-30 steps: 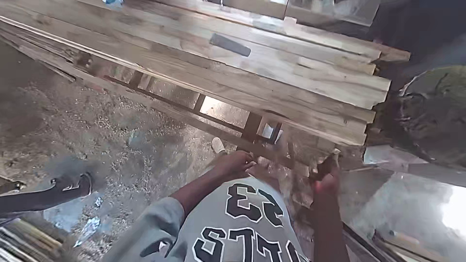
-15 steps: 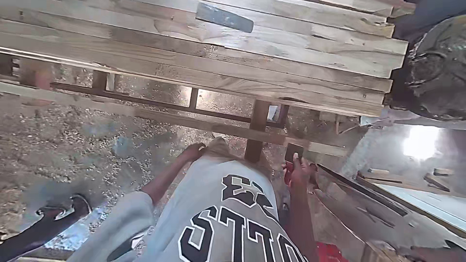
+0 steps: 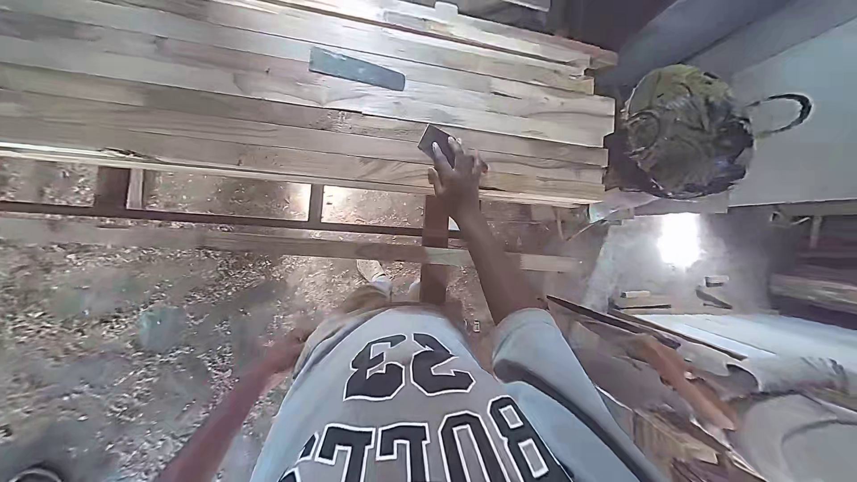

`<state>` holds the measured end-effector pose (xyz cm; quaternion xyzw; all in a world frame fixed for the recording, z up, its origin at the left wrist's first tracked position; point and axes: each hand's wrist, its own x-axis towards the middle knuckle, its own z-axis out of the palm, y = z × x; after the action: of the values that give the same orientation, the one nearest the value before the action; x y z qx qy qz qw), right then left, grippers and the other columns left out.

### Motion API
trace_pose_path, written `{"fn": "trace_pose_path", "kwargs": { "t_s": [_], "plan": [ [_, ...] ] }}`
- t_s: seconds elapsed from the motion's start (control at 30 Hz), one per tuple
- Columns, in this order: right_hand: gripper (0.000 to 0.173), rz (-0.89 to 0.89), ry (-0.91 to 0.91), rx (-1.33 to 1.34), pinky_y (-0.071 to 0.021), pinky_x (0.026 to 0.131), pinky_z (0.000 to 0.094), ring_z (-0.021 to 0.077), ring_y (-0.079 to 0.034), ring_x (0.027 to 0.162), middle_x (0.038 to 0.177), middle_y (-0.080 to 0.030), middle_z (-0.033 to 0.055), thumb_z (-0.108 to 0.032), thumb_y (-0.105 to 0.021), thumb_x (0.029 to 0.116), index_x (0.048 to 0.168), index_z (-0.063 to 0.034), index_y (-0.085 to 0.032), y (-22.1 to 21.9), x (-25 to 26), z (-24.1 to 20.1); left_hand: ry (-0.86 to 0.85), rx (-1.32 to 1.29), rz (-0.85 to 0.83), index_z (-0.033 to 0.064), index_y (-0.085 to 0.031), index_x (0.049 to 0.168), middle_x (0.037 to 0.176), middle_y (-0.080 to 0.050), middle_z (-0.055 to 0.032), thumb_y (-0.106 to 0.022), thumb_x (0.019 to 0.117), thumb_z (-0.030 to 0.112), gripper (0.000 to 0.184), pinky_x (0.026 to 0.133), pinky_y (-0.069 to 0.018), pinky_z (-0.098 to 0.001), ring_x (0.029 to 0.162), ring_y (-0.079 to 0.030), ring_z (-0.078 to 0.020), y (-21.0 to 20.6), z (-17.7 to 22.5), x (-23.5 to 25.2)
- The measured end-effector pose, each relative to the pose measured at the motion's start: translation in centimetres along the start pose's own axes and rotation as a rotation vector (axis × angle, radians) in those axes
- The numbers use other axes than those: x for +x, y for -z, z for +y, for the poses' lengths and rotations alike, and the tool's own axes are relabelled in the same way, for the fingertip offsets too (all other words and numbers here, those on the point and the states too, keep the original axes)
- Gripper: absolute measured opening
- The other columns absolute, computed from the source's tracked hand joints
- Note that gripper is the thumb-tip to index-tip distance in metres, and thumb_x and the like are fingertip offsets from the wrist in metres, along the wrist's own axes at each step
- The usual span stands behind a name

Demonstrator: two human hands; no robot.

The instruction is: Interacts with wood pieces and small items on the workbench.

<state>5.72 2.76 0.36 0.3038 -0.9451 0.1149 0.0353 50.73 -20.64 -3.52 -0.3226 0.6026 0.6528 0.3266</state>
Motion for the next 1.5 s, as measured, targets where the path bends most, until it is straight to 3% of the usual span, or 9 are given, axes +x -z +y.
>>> {"fn": "trace_pose_path", "kwargs": {
  "t_s": [0.13,0.2,0.3,0.37,0.47,0.7,1.2,1.33,1.5],
  "plan": [
    [0.041,0.085,0.037,0.061,-0.0346,0.116,0.0593,0.0319,-0.046,0.143,0.154,-0.051,0.0095,-0.038,-0.054,0.1032,0.144,-0.0314,-0.061,0.0,-1.5,0.5,-0.328,0.288,0.447,-0.0088,-0.070,0.112,0.118,-0.068,-0.0253,-0.058,0.0939,0.015,0.033,0.098,-0.0517,-0.0509,0.111,-0.066,-0.0323,-5.4,-2.1,0.6],
    [0.039,0.087,0.074,0.102,-0.0390,0.112,0.0577,0.0314,-0.050,0.140,0.151,-0.055,0.0080,-0.032,-0.059,0.1010,0.139,-0.0297,-0.065,0.4,-1.6,1.4,-0.198,0.233,0.542,-0.0092,-0.053,0.141,0.143,-0.051,-0.0349,-0.054,0.1000,0.015,0.048,0.112,-0.0402,-0.0572,0.133,-0.051,-0.0459,-6.8,-3.5,3.1],
    [0.043,0.034,0.139,0.121,-0.0312,0.121,0.0556,0.0306,-0.043,0.147,0.157,-0.049,0.0077,-0.034,-0.058,0.1018,0.144,-0.0263,-0.061,0.9,-2.1,2.7,0.021,0.133,0.522,0.0087,-0.026,0.163,0.165,-0.031,-0.0211,-0.046,0.1081,0.027,0.061,0.124,-0.0282,-0.0530,0.154,-0.030,-0.0343,-9.9,-3.2,4.3],
    [0.046,0.075,0.191,0.144,-0.0268,0.123,0.0571,0.0305,-0.041,0.148,0.157,-0.048,0.0100,-0.033,-0.062,0.0999,0.144,-0.0222,-0.060,1.6,-2.7,3.0,-0.037,0.419,0.446,0.0074,-0.021,0.164,0.165,-0.030,-0.0230,-0.053,0.1031,0.020,0.070,0.122,-0.0308,-0.0571,0.152,-0.033,-0.0393,-11.0,-2.4,4.4],
    [0.038,0.150,0.254,0.272,-0.0303,0.123,0.0546,0.0303,-0.044,0.147,0.151,-0.055,0.0118,-0.029,-0.063,0.1010,0.136,-0.0144,-0.066,3.4,-6.2,3.2,-0.084,0.611,0.527,0.0105,-0.057,0.144,0.145,-0.058,-0.0192,-0.054,0.1040,0.017,0.041,0.111,-0.0447,-0.0575,0.133,-0.057,-0.0386,-13.6,-1.2,6.5],
    [0.021,0.105,0.186,0.579,-0.0500,0.110,0.0475,0.0292,-0.058,0.133,0.135,-0.065,0.0134,-0.017,-0.066,0.0980,0.115,-0.0110,-0.077,5.2,-19.1,7.2,-0.432,0.423,0.817,-0.0036,-0.075,0.108,0.131,-0.067,-0.0204,-0.055,0.0973,0.008,0.025,0.109,-0.0469,-0.0547,0.125,-0.062,-0.0375,-20.0,-4.2,-0.4],
    [0.021,0.023,0.435,0.976,-0.0601,0.091,0.0298,0.0201,-0.068,0.111,0.117,-0.070,0.0181,-0.010,-0.058,0.1014,0.109,0.0013,-0.074,6.5,-16.1,8.1,-0.269,0.376,0.981,-0.0009,-0.073,0.119,0.120,-0.073,-0.0197,-0.053,0.1018,0.001,0.027,0.103,-0.0534,-0.0516,0.113,-0.071,-0.0329,-21.5,-6.9,-6.8],
    [0.025,-0.183,0.357,1.100,-0.0633,0.081,0.0314,0.0167,-0.072,0.095,0.112,-0.071,0.0159,-0.011,-0.055,0.1025,0.114,0.0067,-0.069,7.4,-14.8,8.1,-0.129,0.022,1.094,-0.0021,-0.069,0.124,0.117,-0.072,-0.0166,-0.052,0.1066,0.013,0.028,0.095,-0.0584,-0.0394,0.103,-0.072,-0.0201,-23.0,-2.8,-8.3],
    [0.038,-0.928,0.030,1.327,-0.0637,0.066,0.0371,0.0198,-0.073,0.080,0.103,-0.074,0.0113,-0.025,-0.042,0.1098,0.126,0.0025,-0.062,8.6,-15.9,3.1,-0.757,-0.393,0.909,-0.0065,-0.064,0.123,0.118,-0.072,-0.0128,-0.053,0.1055,0.012,0.028,0.093,-0.0626,-0.0397,0.103,-0.073,-0.0199,-24.8,8.7,-4.8]
  ]
}}
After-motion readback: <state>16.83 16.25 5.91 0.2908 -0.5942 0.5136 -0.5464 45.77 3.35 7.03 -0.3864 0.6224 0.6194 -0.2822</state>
